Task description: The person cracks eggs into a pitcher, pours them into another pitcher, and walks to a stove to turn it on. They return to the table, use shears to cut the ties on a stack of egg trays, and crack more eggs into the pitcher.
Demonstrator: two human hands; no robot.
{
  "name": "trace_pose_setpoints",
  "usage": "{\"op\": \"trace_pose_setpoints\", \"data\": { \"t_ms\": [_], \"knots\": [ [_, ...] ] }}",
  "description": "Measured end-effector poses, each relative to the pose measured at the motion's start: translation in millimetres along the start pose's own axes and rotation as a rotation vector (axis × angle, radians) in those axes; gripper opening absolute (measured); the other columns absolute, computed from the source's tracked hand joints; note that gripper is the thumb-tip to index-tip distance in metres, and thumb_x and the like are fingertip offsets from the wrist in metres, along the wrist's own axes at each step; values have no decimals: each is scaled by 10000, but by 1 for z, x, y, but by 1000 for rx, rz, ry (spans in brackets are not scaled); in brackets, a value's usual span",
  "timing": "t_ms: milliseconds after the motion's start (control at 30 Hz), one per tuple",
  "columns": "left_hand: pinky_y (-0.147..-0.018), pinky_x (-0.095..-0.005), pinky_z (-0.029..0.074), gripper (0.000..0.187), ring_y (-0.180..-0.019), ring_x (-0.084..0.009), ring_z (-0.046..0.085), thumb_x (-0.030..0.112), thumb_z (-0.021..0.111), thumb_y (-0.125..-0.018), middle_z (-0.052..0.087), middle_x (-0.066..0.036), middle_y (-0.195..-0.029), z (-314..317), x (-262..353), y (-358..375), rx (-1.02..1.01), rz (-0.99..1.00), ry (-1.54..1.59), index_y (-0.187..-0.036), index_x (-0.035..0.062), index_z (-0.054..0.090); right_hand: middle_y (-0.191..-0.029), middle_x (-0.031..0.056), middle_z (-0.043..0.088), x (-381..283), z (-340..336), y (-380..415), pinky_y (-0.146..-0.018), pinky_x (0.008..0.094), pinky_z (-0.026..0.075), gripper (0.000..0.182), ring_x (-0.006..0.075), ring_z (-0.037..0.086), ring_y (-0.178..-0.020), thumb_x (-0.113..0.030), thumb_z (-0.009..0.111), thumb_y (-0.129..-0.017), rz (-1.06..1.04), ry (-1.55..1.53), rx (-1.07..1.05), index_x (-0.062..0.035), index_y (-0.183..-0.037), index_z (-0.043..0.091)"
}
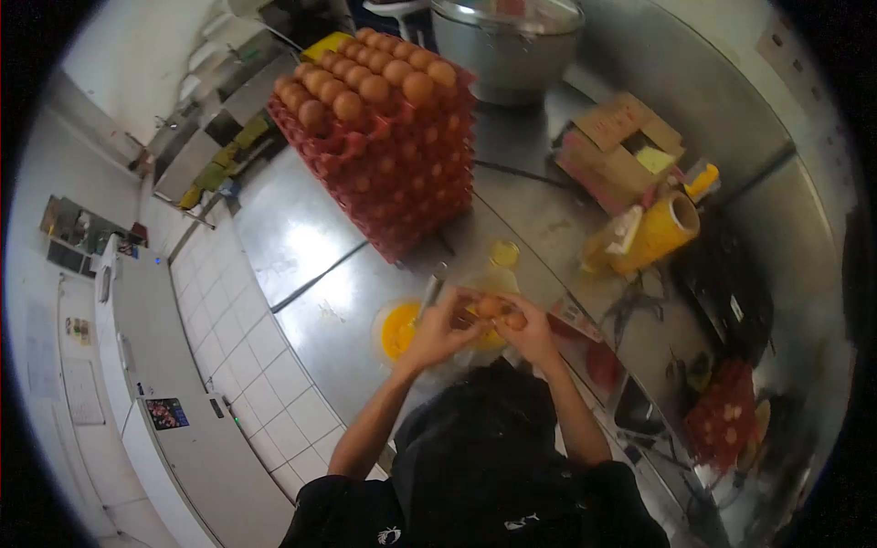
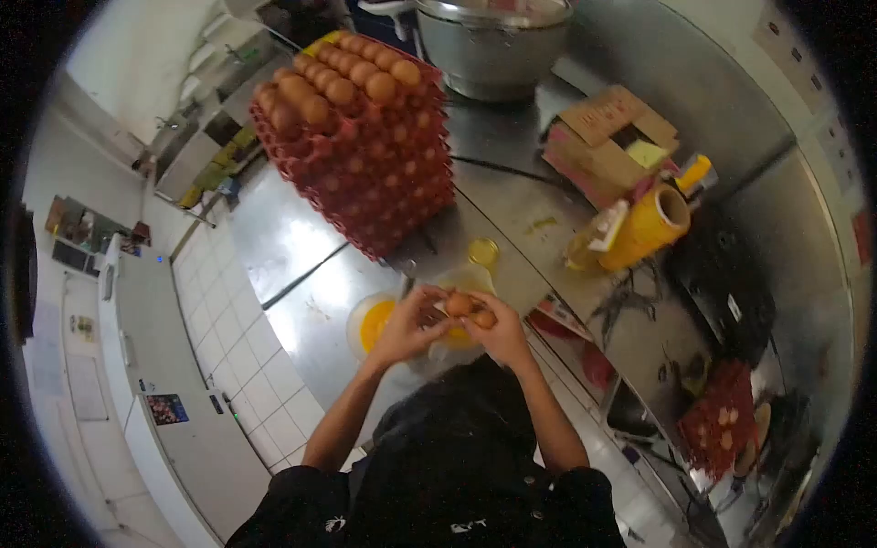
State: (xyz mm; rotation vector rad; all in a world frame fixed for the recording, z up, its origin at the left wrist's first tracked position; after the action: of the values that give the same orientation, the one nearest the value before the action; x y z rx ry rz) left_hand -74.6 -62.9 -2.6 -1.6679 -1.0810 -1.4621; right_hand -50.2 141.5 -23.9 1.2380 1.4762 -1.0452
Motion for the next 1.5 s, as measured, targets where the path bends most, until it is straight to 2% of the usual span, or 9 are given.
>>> {"op": "trace_pose_setpoints", "data": {
  "t_ms": [200, 267, 367, 500, 833, 1100, 1333, 1433, 1500],
  "knots": [
    [-723, -269, 548, 397, -873, -145, 686, 38, 681, -862, 616, -93, -1244, -32, 109, -6, -5, 70, -198, -1240, 46, 561, -1083, 91, 633, 12, -1, 18, -632, 218, 476, 463, 82, 574, -764, 19, 637, -845, 291, -685, -69, -9, -1292, 520],
    [-671, -307, 539, 407, -744, -187, 674, 126, 737, -791, 687, -116, -997, -75, 127, -33, 171, 257, -324, -1175, 48, 629, -1092, 97, 628, 14, -16, 28, -577, 215, 456, 485, 62, 550, -712, 38, 624, -838, 270, -776, -81, -15, -1306, 508],
    [-755, -380, 535, 268, -853, -249, 658, 135, 676, -873, 673, -117, -1043, -131, 197, -78, 692, 519, -897, -1122, 41, 643, -1101, 97, 626, 15, -45, 45, -552, 218, 445, 499, 66, 554, -689, 27, 630, -840, 120, -822, -9, -13, -1319, 499],
    [-812, -418, 507, 333, -931, -292, 631, 241, 657, -894, 661, -161, -1067, -208, 165, -143, 622, 317, -1338, -1153, 35, 616, -1063, 50, 631, 19, -108, 99, -567, 218, 448, 521, 65, 553, -729, -18, 675, -848, 160, -901, 237, -71, -1339, 511],
    [-822, -397, 507, 327, -947, -267, 621, 254, 612, -923, 642, -150, -1121, -175, 139, -208, 588, 227, -1497, -1163, 32, 605, -882, -6, 631, 22, -326, 364, -536, 191, 450, 324, 51, 561, -661, -203, 746, -847, 293, -157, 1554, -33, -1105, 648],
    [-831, -380, 507, 325, -960, -247, 612, 264, 576, -946, 626, -142, -1164, -150, 143, -195, 607, 317, -1152, -1171, 30, 596, -852, 102, 703, 65, -460, 478, -660, 336, 502, 381, 186, 626, -710, -286, 761, -792, 578, 629, 1706, 22, -1000, 677],
    [-839, -366, 507, 326, -971, -229, 605, 273, 544, -966, 612, -135, -1202, -96, 129, -106, 474, 415, -95, -1178, 28, 588, -979, 113, 650, 78, -484, 490, -751, 350, 510, 377, 253, 621, -850, -279, 695, -839, 676, 999, 1524, -2, -1083, 620],
    [-931, -405, 475, 322, -982, -227, 591, 181, 595, -945, 572, -108, -1262, -134, 41, -45, 255, 259, 699, -1235, 50, 545, -1097, 93, 589, 40, -457, 441, -809, 337, 510, 412, 219, 604, -945, -248, 667, -876, 310, 586, 1517, -29, -1205, 552],
    [-814, -352, 496, 453, -877, -198, 580, 343, 447, -962, 583, -133, -1185, -45, 56, -20, 417, 10, 800, -1261, 11, 521, -1176, 80, 548, 0, -405, 369, -848, 328, 510, 449, 196, 592, -1009, -227, 649, -901, 133, 27, 1418, -47, -1287, 507]
  ]
}}
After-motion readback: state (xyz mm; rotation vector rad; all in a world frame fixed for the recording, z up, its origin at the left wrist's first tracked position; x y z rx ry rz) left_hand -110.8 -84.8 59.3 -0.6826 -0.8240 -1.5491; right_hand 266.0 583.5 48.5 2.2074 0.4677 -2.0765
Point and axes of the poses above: each hand's wrist, its own y-axis away from the middle knuckle, its own z-axis out of the palm, x = y × z, the point moved 1 cm from there along -y, towards the middle knuckle
